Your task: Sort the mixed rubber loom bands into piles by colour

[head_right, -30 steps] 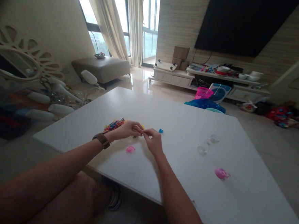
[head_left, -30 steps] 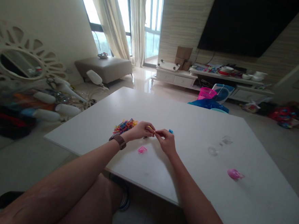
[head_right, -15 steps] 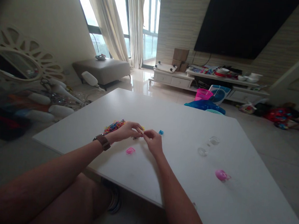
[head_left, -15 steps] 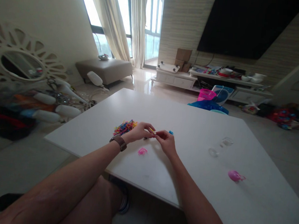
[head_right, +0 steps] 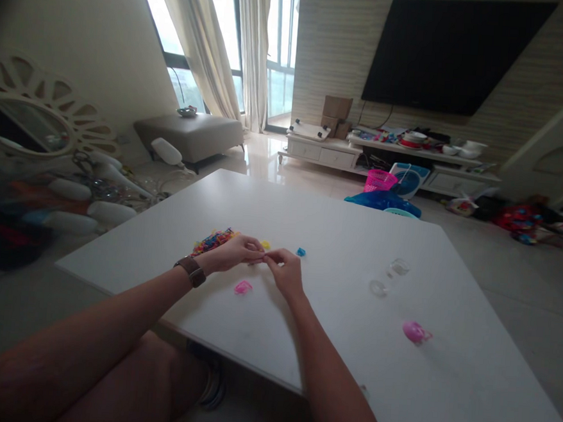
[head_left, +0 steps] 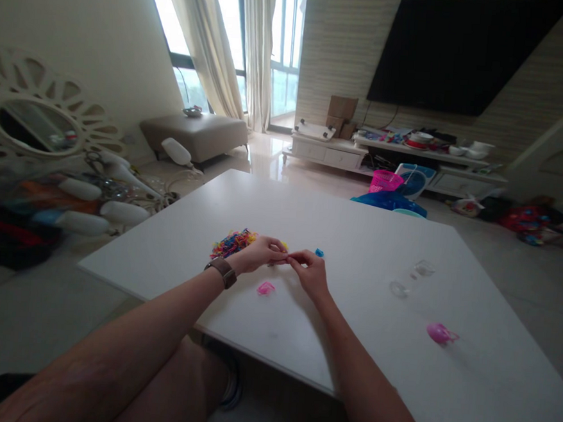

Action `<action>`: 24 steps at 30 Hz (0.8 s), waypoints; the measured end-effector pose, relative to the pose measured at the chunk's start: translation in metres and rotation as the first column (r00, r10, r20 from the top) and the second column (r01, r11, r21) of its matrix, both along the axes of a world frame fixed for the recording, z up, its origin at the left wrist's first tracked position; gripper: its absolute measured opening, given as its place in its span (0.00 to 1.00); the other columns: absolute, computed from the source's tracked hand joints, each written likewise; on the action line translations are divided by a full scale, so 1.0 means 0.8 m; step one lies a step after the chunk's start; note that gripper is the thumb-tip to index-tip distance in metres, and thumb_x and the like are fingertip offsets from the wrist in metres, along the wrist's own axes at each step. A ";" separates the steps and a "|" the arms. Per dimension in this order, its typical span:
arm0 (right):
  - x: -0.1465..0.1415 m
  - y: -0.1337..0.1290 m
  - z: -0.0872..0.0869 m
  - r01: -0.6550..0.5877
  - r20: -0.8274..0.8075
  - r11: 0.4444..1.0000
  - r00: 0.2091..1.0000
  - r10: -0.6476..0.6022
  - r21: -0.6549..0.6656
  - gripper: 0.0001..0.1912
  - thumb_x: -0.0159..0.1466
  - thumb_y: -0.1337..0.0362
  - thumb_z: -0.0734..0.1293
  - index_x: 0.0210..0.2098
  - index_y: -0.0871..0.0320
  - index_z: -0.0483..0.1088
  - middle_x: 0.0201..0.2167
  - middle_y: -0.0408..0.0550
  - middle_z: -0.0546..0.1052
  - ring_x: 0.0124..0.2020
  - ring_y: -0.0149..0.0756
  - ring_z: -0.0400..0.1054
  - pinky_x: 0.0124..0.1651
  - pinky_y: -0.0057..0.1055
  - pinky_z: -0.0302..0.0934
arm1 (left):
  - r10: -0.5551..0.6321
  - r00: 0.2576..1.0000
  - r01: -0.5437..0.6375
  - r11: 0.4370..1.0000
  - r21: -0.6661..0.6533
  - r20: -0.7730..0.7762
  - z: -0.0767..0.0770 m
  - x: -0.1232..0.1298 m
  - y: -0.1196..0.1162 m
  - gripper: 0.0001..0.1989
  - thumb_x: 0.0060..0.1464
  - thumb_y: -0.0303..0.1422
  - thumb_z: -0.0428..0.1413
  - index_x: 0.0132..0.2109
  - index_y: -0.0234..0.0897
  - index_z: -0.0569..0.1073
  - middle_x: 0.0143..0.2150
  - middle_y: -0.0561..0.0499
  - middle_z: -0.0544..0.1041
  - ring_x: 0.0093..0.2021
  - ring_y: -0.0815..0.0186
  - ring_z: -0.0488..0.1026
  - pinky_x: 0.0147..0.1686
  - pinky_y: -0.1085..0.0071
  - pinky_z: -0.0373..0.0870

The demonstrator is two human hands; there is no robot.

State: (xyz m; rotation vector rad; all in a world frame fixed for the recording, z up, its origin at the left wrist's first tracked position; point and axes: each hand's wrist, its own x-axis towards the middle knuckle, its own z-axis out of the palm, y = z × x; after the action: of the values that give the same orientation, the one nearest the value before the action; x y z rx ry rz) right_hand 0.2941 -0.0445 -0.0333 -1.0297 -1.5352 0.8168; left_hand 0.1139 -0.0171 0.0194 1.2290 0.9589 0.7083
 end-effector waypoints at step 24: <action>0.002 -0.002 0.006 -0.003 0.003 0.999 1.000 0.002 0.035 0.06 0.60 0.58 0.72 0.32 0.53 0.79 0.31 0.45 0.81 0.33 0.38 0.73 0.40 0.35 0.66 | 0.136 0.980 -0.105 0.973 -0.207 0.142 0.001 0.008 -0.002 0.11 0.47 0.26 0.69 0.33 0.29 0.73 0.26 0.49 0.76 0.28 0.72 0.75 0.32 0.77 0.72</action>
State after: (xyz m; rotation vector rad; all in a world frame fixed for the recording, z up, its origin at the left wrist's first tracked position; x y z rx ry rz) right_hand 0.2955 -0.0459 -0.0285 -1.0044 -1.5486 0.7879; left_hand 0.1199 -0.0186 0.0198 0.9320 0.9563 0.7729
